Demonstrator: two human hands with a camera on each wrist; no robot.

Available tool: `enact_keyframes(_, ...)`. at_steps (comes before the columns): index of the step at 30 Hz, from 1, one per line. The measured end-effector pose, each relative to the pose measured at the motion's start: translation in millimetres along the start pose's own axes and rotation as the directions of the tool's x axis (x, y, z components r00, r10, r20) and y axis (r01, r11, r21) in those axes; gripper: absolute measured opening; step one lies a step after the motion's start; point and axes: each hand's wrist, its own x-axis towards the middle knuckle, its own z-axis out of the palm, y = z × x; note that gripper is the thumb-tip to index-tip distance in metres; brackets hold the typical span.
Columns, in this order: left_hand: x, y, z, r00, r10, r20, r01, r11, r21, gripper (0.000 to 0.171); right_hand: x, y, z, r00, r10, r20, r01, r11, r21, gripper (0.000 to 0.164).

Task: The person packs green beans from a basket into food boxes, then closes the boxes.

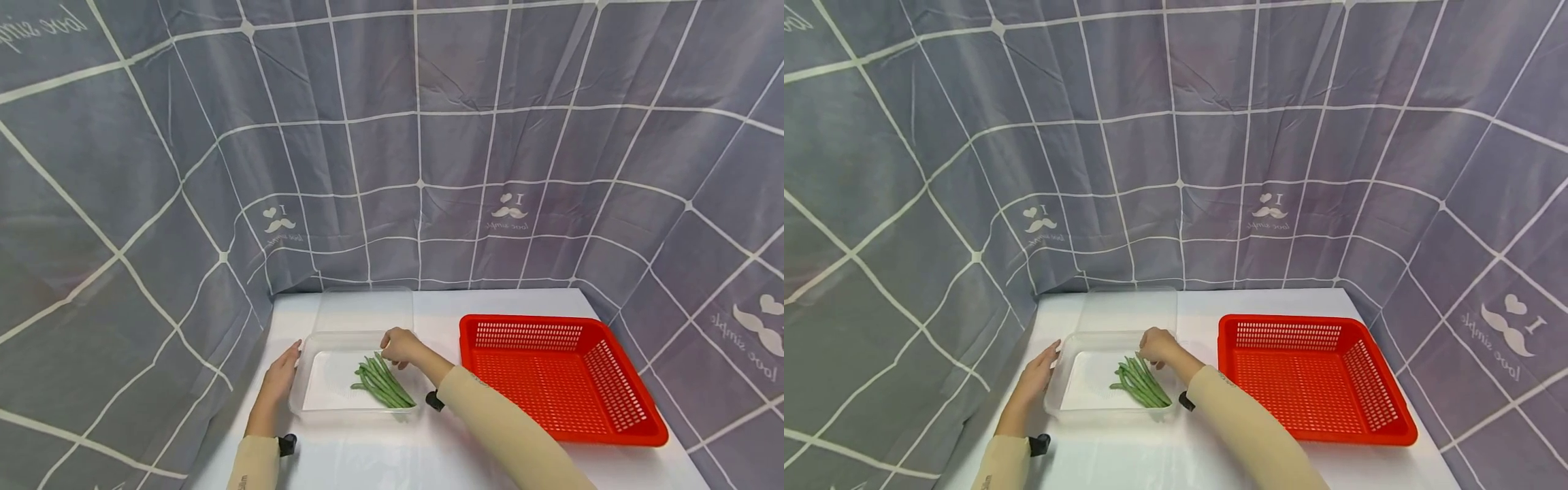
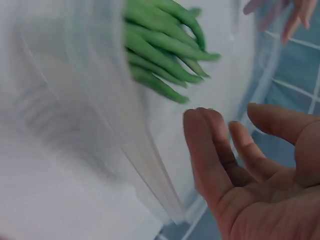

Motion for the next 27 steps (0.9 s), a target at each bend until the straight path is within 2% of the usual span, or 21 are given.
enact_keyframes(3, 9.6, 13.2, -11.6, 1.000, 0.011, 0.005, -0.011, 1.000, -0.027, 0.068, 1.3, 2.2, -16.3, 0.998, -0.011, -0.056, 0.017, 0.993, 0.120, 0.018)
enact_keyframes(6, 22.7, 25.0, -22.3, 0.998, 0.034, 0.052, -0.033, 0.999, -0.027, 0.071, 5.9, 5.9, -32.6, 0.989, 0.022, -0.146, 0.014, 0.970, 0.242, 0.018)
enact_keyframes(10, 40.0, 36.8, -33.5, 0.986, 0.018, 0.166, -0.016, 1.000, -0.012, 0.078, 14.3, 12.2, -50.1, 0.959, 0.119, -0.257, -0.016, 0.928, 0.372, 0.023)
enact_keyframes(13, 51.1, 42.3, -37.0, 0.973, -0.040, 0.228, 0.040, 0.999, 0.002, 0.084, 24.0, 17.4, -58.5, 0.934, 0.208, -0.291, -0.071, 0.905, 0.419, 0.033)
enact_keyframes(17, 63.4, 46.3, -34.0, 0.950, -0.120, 0.290, 0.129, 0.991, -0.015, 0.089, 52.0, 37.5, -60.8, 0.928, 0.285, -0.240, -0.156, 0.882, 0.445, 0.050)
enact_keyframes(18, 66.7, 46.2, -31.8, 0.945, -0.130, 0.302, 0.146, 0.989, -0.031, 0.088, 66.8, 53.6, -58.2, 0.938, 0.263, -0.227, -0.142, 0.886, 0.440, 0.056)
enact_keyframes(21, 72.5, 45.2, -24.2, 0.934, -0.162, 0.320, 0.189, 0.980, -0.055, 0.090, 81.3, 69.6, -52.9, 0.949, 0.273, -0.156, -0.172, 0.866, 0.470, 0.069)
enact_keyframes(23, 75.0, 43.5, -18.1, 0.930, -0.171, 0.325, 0.202, 0.978, -0.061, 0.091, 76.8, 69.6, -49.0, 0.953, 0.285, -0.097, -0.197, 0.833, 0.517, 0.073)
enact_keyframes(24, 76.8, 42.0, -15.0, 0.928, -0.172, 0.331, 0.204, 0.977, -0.065, 0.091, 66.6, 62.9, -48.1, 0.954, 0.289, -0.074, -0.205, 0.814, 0.544, 0.073)
enact_keyframes(25, 77.7, 41.3, -11.8, 0.927, -0.172, 0.332, 0.204, 0.977, -0.065, 0.091, 45.4, 43.2, -50.8, 0.946, 0.321, -0.045, -0.239, 0.786, 0.570, 0.070)
enact_keyframes(26, 78.7, 40.6, -9.1, 0.926, -0.171, 0.336, 0.203, 0.977, -0.063, 0.091, 40.9, 41.4, -48.7, 0.945, 0.325, -0.026, -0.246, 0.764, 0.597, 0.070)
enact_keyframes(27, 80.1, 40.2, -6.7, 0.926, -0.168, 0.338, 0.200, 0.978, -0.062, 0.090, 37.1, 40.9, -47.1, 0.947, 0.320, -0.018, -0.244, 0.755, 0.609, 0.070)
